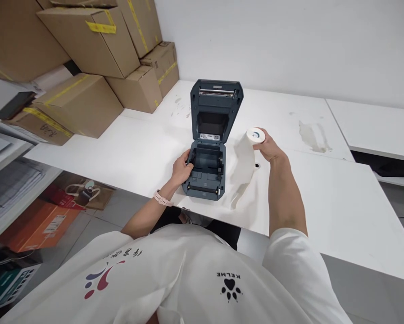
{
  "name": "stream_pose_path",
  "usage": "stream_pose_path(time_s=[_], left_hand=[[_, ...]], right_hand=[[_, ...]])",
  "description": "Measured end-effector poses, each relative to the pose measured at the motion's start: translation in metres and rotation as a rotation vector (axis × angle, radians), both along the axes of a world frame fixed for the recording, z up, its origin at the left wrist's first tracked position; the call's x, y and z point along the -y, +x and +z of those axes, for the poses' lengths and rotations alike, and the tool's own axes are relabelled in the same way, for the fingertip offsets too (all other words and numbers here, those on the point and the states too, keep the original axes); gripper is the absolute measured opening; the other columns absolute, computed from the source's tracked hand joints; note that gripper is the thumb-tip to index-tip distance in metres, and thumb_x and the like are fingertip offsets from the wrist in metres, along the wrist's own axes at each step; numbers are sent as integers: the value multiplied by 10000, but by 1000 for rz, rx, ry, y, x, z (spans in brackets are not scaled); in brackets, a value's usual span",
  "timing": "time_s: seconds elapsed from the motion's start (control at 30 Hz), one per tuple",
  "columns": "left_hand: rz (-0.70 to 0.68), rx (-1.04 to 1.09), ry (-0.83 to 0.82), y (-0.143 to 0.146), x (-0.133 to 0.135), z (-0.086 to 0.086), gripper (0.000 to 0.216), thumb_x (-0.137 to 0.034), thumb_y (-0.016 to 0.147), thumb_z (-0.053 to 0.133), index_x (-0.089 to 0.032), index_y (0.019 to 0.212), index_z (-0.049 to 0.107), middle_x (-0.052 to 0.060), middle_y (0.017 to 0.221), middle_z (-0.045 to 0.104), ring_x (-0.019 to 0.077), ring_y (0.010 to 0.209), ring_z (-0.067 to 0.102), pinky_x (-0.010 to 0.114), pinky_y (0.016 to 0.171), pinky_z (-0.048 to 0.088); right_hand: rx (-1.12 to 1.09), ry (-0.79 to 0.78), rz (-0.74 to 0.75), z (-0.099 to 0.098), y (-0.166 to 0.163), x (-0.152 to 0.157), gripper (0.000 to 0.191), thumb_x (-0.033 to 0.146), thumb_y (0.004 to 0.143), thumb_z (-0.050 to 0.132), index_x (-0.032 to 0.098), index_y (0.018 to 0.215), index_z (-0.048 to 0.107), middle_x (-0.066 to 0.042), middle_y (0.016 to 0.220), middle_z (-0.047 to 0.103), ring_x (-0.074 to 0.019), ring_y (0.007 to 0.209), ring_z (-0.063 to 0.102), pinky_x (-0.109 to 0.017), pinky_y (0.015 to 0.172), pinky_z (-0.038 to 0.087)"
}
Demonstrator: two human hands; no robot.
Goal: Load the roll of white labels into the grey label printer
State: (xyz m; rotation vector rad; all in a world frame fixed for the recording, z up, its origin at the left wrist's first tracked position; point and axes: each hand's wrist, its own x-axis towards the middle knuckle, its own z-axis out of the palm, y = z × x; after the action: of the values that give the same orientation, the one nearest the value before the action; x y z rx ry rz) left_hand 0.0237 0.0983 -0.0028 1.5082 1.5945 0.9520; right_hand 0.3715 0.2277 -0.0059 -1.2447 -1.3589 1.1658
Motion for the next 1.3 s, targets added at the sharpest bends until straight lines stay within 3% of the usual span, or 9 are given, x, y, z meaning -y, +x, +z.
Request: stream_pose_path(time_s=[0.23,0.37,0.47,0.63,0.8,0.93,1.0,1.1,1.3], left_hand=[[7,-5,-5,0,0,-2,784,-121,775,510,-181,1556,478,71,1529,616,317,1424,570,478,1205,442],[21,6,-3,-1,-2,-6,794,-112,763,525,-193,1553,484,61,1524,622,306,1431,567,471,1216,432],[31,13,-6,-1,-4,-8,799,-107,750,535,-195,1543,499,60,1507,637,304,1428,570,466,1220,428],[33,47,12,-1,-6,-12,817,-107,737,539,-150,1551,486,95,1524,619,307,1428,569,451,1223,423],[23,66,33,-1,-5,-12,803,-116,731,552,-176,1531,518,85,1488,651,327,1390,595,481,1204,438],[34,74,36,0,-5,-12,793,-124,724,559,-206,1512,541,54,1468,668,316,1380,602,469,1196,444],[34,82,39,0,-5,-13,788,-129,731,558,-217,1513,539,47,1475,663,310,1374,609,456,1188,452],[35,78,49,1,-6,-16,770,-127,742,552,-202,1508,545,63,1462,673,306,1358,624,447,1175,461],[42,125,29,0,-6,-19,761,-126,748,572,-213,1504,541,69,1462,672,314,1375,608,469,1193,435]], right_hand=[[9,-87,-59,-37,19,6,915,216,360,918,293,1216,603,-45,1280,699,-336,1301,610,-476,1044,562],[-81,-39,-121,-45,42,52,702,283,513,882,342,1173,651,-48,1407,665,-303,1402,566,-493,1166,472],[-4,-75,-9,-45,43,94,623,337,610,892,330,1198,685,-62,1428,671,-298,1385,580,-488,1166,466],[153,-145,285,-20,15,125,471,509,766,848,258,1151,745,-111,1257,746,-292,1095,695,-460,973,553],[59,169,494,46,-21,121,575,596,788,812,273,1257,734,-76,950,773,-298,969,721,-452,897,557],[572,289,627,89,-94,104,533,462,959,641,268,1455,606,-91,1261,744,-294,1075,707,-422,908,557],[931,335,575,90,-136,93,491,294,985,569,208,1468,585,-130,1407,687,-326,1200,678,-441,973,535],[1309,340,519,72,-181,82,461,131,933,563,119,1389,633,-206,1374,698,-380,1248,660,-501,1031,497],[1250,405,460,50,-174,110,443,164,946,569,92,1378,639,-192,1351,701,-378,1247,638,-511,1049,500]])
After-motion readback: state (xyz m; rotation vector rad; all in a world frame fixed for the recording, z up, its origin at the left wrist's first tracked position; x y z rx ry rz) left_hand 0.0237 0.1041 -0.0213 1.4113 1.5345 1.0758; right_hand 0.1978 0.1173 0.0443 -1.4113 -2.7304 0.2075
